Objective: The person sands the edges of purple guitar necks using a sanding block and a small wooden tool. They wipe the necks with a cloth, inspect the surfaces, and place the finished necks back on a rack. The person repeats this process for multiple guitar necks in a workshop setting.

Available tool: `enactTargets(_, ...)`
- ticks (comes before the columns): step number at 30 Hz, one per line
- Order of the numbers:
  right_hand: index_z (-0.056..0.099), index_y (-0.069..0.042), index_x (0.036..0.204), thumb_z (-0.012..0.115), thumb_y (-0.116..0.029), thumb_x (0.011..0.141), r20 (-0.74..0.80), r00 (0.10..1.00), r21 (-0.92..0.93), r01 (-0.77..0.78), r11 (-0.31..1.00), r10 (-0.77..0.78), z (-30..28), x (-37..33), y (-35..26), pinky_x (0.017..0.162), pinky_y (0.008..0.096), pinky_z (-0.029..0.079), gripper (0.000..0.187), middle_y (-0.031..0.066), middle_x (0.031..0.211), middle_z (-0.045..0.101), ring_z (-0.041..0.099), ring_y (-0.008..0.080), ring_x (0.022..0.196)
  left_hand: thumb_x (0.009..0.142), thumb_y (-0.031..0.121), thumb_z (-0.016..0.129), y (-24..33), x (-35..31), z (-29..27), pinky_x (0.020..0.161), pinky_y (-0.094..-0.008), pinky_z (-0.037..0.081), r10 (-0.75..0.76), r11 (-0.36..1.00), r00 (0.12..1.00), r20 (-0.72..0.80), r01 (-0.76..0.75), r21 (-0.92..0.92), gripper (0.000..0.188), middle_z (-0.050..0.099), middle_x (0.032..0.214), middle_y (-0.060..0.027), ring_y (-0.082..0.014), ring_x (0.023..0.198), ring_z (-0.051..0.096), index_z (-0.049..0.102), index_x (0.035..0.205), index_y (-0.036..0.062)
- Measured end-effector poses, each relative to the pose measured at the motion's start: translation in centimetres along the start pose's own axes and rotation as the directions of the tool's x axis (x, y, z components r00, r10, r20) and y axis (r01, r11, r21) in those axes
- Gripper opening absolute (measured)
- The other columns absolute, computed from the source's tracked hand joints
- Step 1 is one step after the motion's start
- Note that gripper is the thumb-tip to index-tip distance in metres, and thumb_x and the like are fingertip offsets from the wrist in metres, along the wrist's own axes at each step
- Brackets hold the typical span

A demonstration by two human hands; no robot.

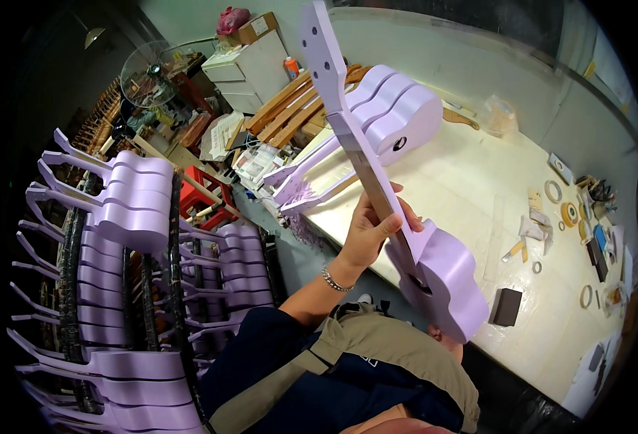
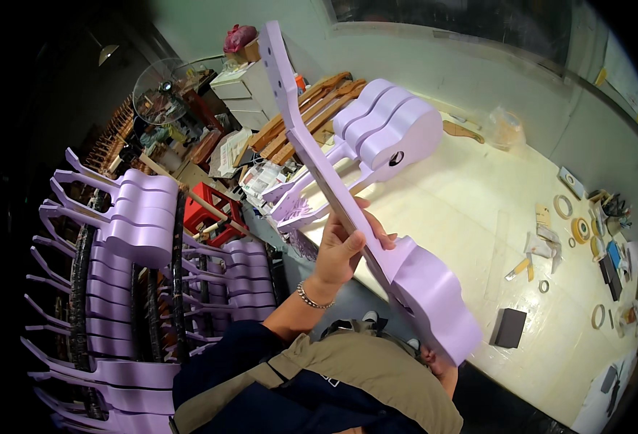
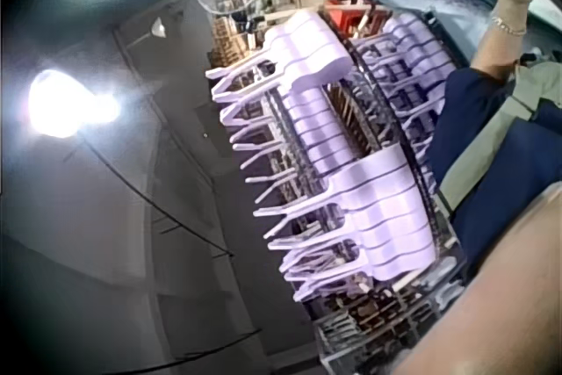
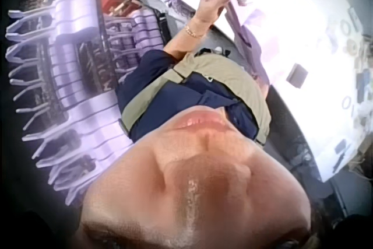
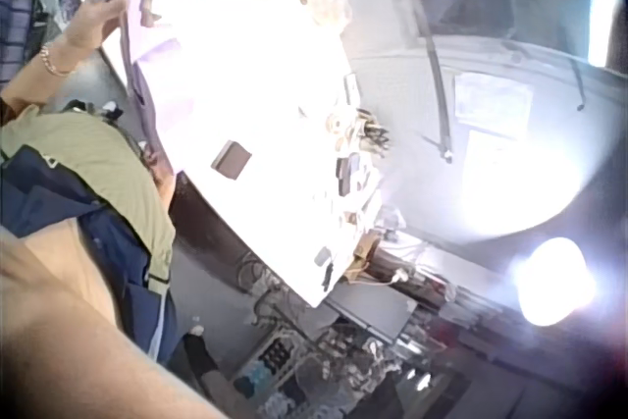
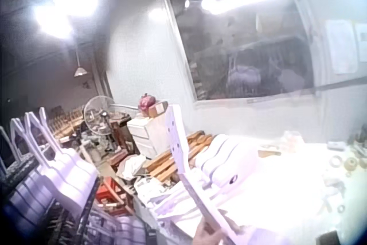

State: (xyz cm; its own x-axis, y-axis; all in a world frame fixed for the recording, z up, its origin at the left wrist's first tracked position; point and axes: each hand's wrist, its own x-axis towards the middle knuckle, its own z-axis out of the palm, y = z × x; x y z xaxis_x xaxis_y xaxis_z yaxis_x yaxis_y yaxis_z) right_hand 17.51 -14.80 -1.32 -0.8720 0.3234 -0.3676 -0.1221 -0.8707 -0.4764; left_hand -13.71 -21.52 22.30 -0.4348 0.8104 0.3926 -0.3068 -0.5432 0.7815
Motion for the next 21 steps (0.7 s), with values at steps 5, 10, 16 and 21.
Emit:
enactTargets(5, 0.031, -0.006, 0.136, 0.014, -0.079, 0.077, -0.249, 0.967, -0.102, 0.023, 0.994, -0.048, 5.5, 2.9, -1.0, 0.047, 0.0297, 0.04, 0.096, 0.0172, 0.126, 0.045, 0.056, 0.021, 0.055, 0.087, 0.012, 0.059, 2.7, 1.3, 0.7, 0.08, -0.0356, 0.05, 0.029, 0.992, 0.992, -0.123, -0.014, 0.124, 0.042, 0.057, 0.082, -0.0076, -0.0194, 0.075, 0.061, 0.037, 0.122, 0.0061)
enactTargets(10, 0.034, -0.006, 0.134, 0.014, -0.075, 0.08, -0.303, 0.95, -0.166, 0.029, 0.986, -0.079, 6.4, 2.5, -0.9, 0.049, 0.0269, 0.038, 0.09, 0.0124, 0.12, 0.049, 0.053, 0.0164, 0.058, 0.088, 0.009, 0.058, 3.8, 1.3, 0.6, 0.073, -0.0287, 0.047, 0.155, 0.911, 0.961, -0.227, -0.05, 0.409, 0.039, 0.055, 0.085, -0.004, -0.014, 0.077, 0.057, 0.038, 0.122, 0.0028)
enactTargets(16, 0.032, -0.003, 0.135, 0.012, -0.076, 0.08, -0.259, 0.964, -0.175, 0.019, 0.984, -0.065, 6.1, 2.8, -0.4, 0.056, 0.0287, 0.039, 0.093, 0.0139, 0.122, 0.047, 0.053, 0.0179, 0.065, 0.09, 0.007, 0.054, 4.1, 1.3, -1.7, 0.076, -0.0268, 0.045, 0.206, 0.843, 0.959, -0.194, -0.074, 0.532, 0.038, 0.053, 0.087, -0.0036, -0.0125, 0.08, 0.055, 0.037, 0.123, 0.0025)
enactTargets(21, 0.035, -0.004, 0.134, 0.013, -0.075, 0.081, -0.246, 0.968, -0.175, 0.013, 0.984, -0.057, 5.6, 3.4, -0.2, 0.057, 0.0289, 0.04, 0.091, 0.012, 0.119, 0.049, 0.053, 0.0176, 0.068, 0.089, 0.007, 0.055, 4.3, 1.0, -1.8, 0.077, -0.0275, 0.046, 0.16, 0.846, 0.973, -0.167, -0.048, 0.531, 0.04, 0.053, 0.088, -0.004, -0.0131, 0.082, 0.056, 0.036, 0.124, 0.0022)
